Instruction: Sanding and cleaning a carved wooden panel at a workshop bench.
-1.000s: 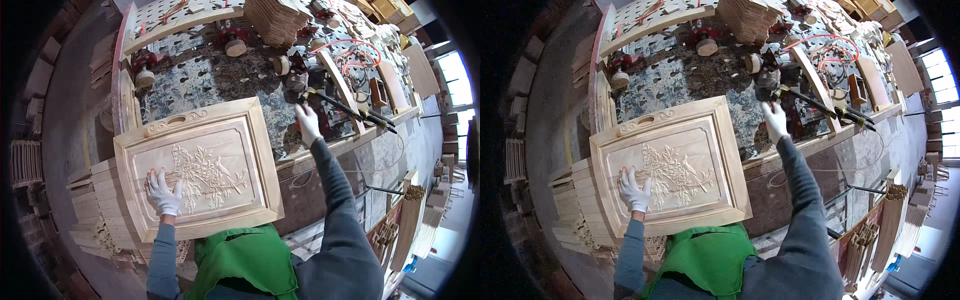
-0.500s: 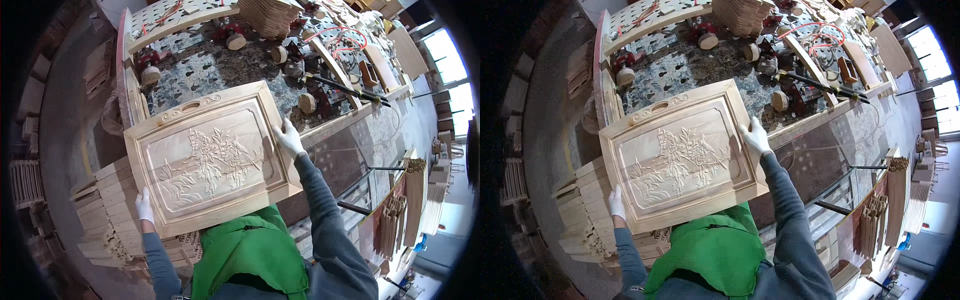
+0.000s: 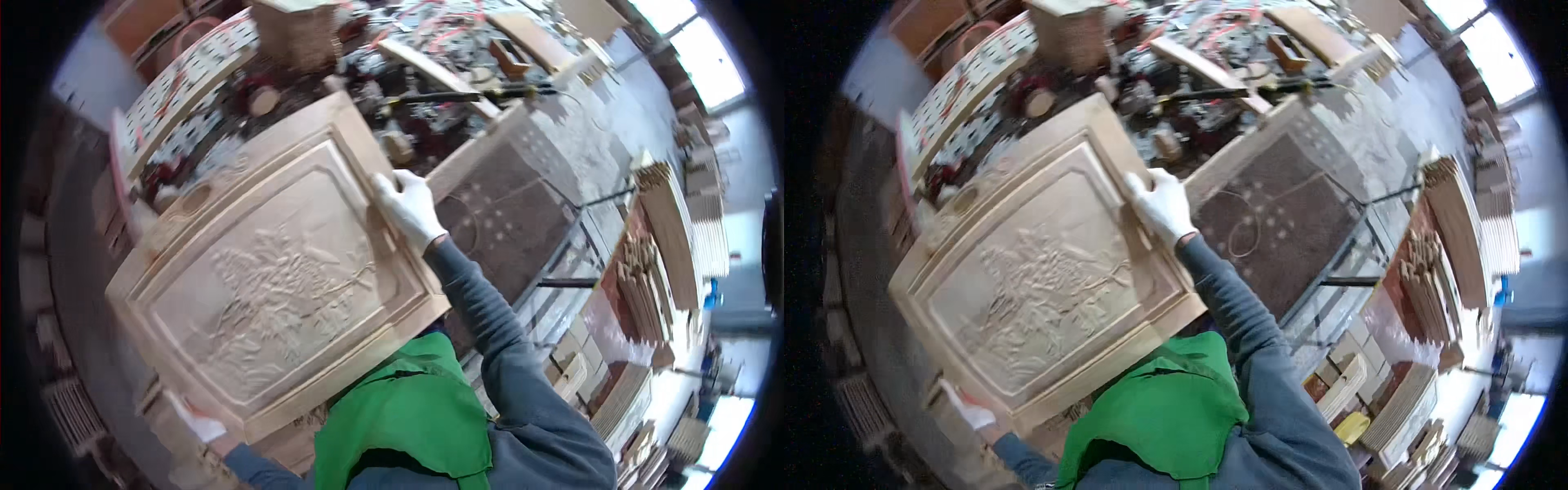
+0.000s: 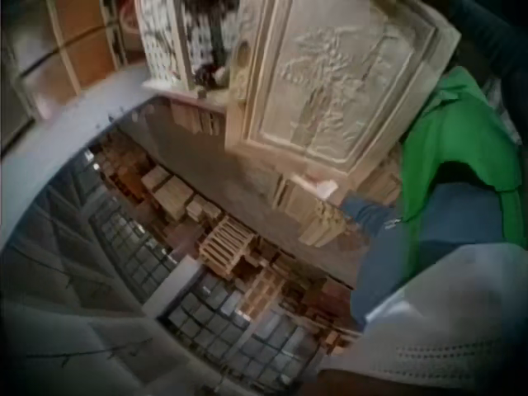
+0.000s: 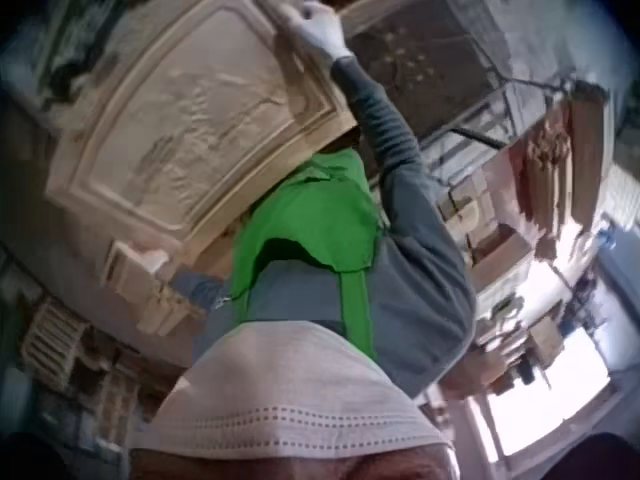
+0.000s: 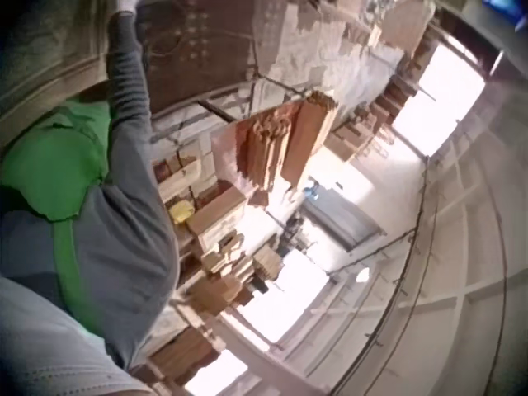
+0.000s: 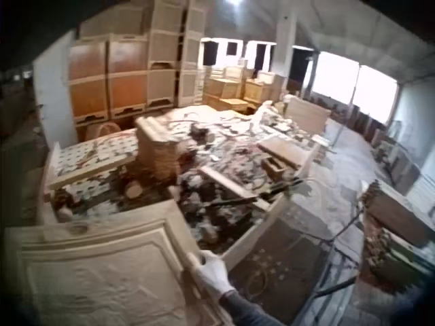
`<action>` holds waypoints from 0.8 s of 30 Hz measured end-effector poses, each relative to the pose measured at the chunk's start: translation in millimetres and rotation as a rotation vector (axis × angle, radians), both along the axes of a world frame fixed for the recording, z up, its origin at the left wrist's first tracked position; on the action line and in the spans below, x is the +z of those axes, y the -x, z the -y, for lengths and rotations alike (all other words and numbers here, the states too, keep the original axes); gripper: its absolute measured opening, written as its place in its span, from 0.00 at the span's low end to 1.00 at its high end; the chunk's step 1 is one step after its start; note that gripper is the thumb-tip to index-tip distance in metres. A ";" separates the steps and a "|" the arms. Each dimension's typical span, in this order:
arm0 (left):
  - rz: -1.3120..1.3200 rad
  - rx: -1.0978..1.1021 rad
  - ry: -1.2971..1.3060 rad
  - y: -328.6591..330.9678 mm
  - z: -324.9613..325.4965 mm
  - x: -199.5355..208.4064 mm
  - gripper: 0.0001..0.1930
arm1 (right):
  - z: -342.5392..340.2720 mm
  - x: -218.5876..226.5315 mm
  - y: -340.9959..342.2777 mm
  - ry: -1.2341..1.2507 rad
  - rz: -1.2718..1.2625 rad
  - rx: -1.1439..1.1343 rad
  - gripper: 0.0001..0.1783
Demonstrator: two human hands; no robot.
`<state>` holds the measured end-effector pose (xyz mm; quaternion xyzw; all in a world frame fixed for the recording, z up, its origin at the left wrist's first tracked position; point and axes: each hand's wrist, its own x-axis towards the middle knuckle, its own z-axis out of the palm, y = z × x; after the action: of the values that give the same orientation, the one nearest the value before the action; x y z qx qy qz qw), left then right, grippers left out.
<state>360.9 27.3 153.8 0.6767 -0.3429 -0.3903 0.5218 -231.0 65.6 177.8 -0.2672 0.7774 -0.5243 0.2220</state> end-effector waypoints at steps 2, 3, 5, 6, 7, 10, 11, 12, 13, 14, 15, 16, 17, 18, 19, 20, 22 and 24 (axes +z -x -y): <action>-0.094 0.070 0.060 36.9 5.6 2.9 0.46 | -39.5 32.6 38.7 0.087 -0.028 -0.037 0.27; -0.202 0.006 0.008 53.7 11.9 -1.2 0.48 | -60.7 50.1 63.2 0.154 -0.005 -0.050 0.26; -0.157 -0.051 0.030 101.9 13.1 -36.2 0.47 | -109.7 88.5 119.4 0.275 -0.006 -0.068 0.25; -0.118 -0.253 0.081 131.1 10.8 -55.2 0.46 | -134.0 108.8 149.3 0.324 -0.036 -0.117 0.25; -0.042 -0.405 0.147 166.9 6.2 -74.2 0.45 | -158.1 129.3 179.2 0.403 -0.081 -0.151 0.25; 0.098 -0.683 0.166 294.8 -25.2 -104.6 0.40 | -236.2 189.3 269.5 0.626 -0.223 -0.195 0.22; 0.093 -0.731 0.169 345.8 -41.8 -110.2 0.38 | -262.3 207.3 298.4 0.637 -0.294 -0.232 0.22; 0.181 -0.850 0.238 399.1 -59.9 -113.3 0.37 | -284.7 225.0 328.3 0.681 -0.372 -0.240 0.22; 0.355 -0.980 0.376 452.0 -79.5 -113.5 0.35 | -304.3 242.3 358.7 0.671 -0.428 -0.291 0.23; 0.599 -1.093 0.589 507.0 -99.9 -114.1 0.34 | -319.3 258.0 388.2 0.690 -0.507 -0.340 0.24; 0.870 -1.148 0.892 561.2 -118.2 -112.3 0.32 | -335.5 271.7 416.6 0.707 -0.477 -0.333 0.24; 1.092 -1.122 1.204 614.0 -136.6 -109.6 0.31 | -347.0 285.3 446.1 0.793 -0.528 -0.324 0.23; 1.248 -1.096 1.516 661.8 -154.2 -104.3 0.29 | -360.6 300.4 477.0 0.700 -0.563 -0.392 0.24; 1.528 -0.712 1.828 708.8 -168.7 -97.0 0.27 | -377.1 317.1 508.3 0.608 -0.485 -0.441 0.30; 1.904 -0.080 2.105 750.5 -183.5 -88.3 0.29 | -389.5 328.4 537.0 0.493 -0.516 -0.524 0.39; 2.213 0.680 2.229 788.8 -200.7 -80.2 0.31 | -407.0 341.7 565.5 0.550 -0.598 -0.476 0.42; 2.477 2.464 1.882 857.3 -237.2 -63.7 0.35 | -442.4 362.3 620.7 0.630 -0.797 -0.415 0.23; 2.559 2.427 1.770 939.2 -267.4 -47.1 0.34 | -482.5 381.6 673.7 0.723 -0.736 -0.434 0.25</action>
<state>-578.3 294.7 106.7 0.0535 -0.0448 -0.9934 -0.0911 -904.7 548.1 559.4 -0.3258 0.6117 -0.6632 -0.2827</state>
